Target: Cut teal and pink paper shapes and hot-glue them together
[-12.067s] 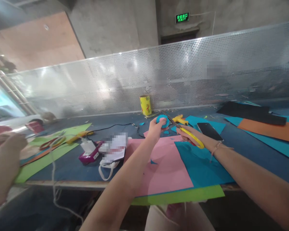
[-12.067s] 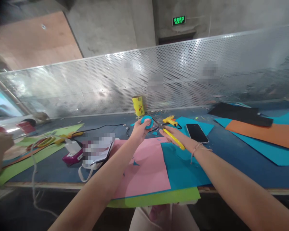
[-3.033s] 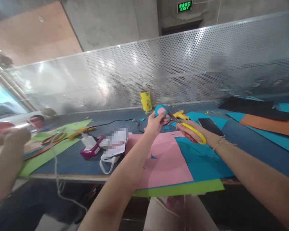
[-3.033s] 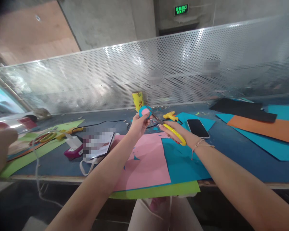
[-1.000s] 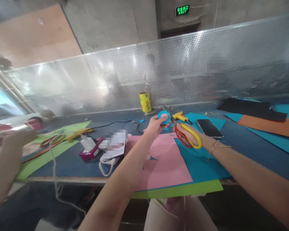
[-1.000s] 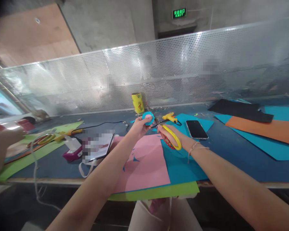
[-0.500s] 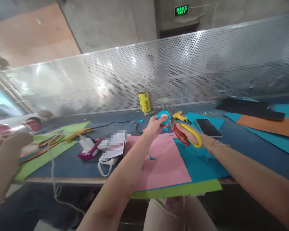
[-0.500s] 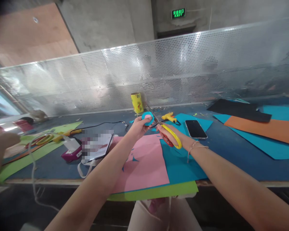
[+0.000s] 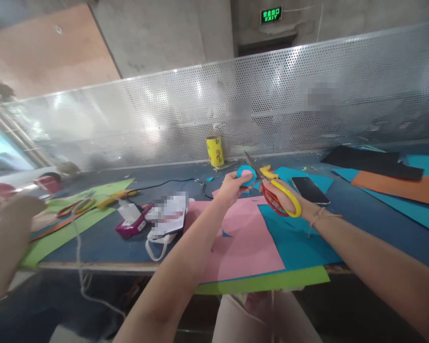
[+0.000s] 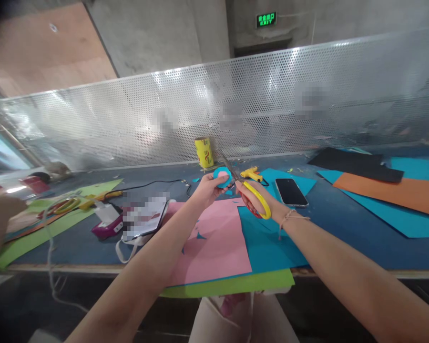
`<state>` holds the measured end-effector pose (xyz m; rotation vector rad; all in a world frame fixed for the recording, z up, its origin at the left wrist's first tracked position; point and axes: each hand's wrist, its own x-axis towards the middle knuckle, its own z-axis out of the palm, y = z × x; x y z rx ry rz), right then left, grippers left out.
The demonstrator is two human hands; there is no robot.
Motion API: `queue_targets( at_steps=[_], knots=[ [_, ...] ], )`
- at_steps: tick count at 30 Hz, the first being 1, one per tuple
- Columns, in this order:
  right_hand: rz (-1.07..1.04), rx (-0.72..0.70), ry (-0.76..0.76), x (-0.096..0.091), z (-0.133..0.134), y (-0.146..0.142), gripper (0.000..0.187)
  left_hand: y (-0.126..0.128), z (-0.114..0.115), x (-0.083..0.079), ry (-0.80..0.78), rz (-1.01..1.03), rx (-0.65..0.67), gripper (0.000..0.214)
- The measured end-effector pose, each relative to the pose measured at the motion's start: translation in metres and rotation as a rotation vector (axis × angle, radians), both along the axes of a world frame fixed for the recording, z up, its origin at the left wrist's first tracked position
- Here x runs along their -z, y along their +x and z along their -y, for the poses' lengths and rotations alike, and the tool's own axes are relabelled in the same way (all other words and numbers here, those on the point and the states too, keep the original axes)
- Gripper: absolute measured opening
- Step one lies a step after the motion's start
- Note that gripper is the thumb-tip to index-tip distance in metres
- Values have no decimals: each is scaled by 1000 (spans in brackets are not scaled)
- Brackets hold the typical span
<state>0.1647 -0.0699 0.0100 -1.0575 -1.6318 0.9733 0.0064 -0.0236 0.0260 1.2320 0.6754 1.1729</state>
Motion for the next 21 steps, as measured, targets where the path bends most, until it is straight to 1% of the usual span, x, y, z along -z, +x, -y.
queue_targets(
  at_steps=[6, 9, 13, 17, 21],
  knots=[
    [-6, 47, -81, -7, -1, 2, 36, -1, -6, 2, -27, 124, -86, 28],
    [20, 74, -78, -6, -4, 4, 38, -2, -9, 3, -41, 172, -88, 30],
    [25, 61, -74, -1, -6, 5, 43, -2, -10, 1, -54, 230, -154, 32],
    [65, 33, -31, 1, -4, 4, 44, -2, -8, -3, -49, 237, -176, 27],
    [80, 61, -48, 0, -4, 4, 37, -3, -9, -4, -29, 220, -196, 18]
  ],
)
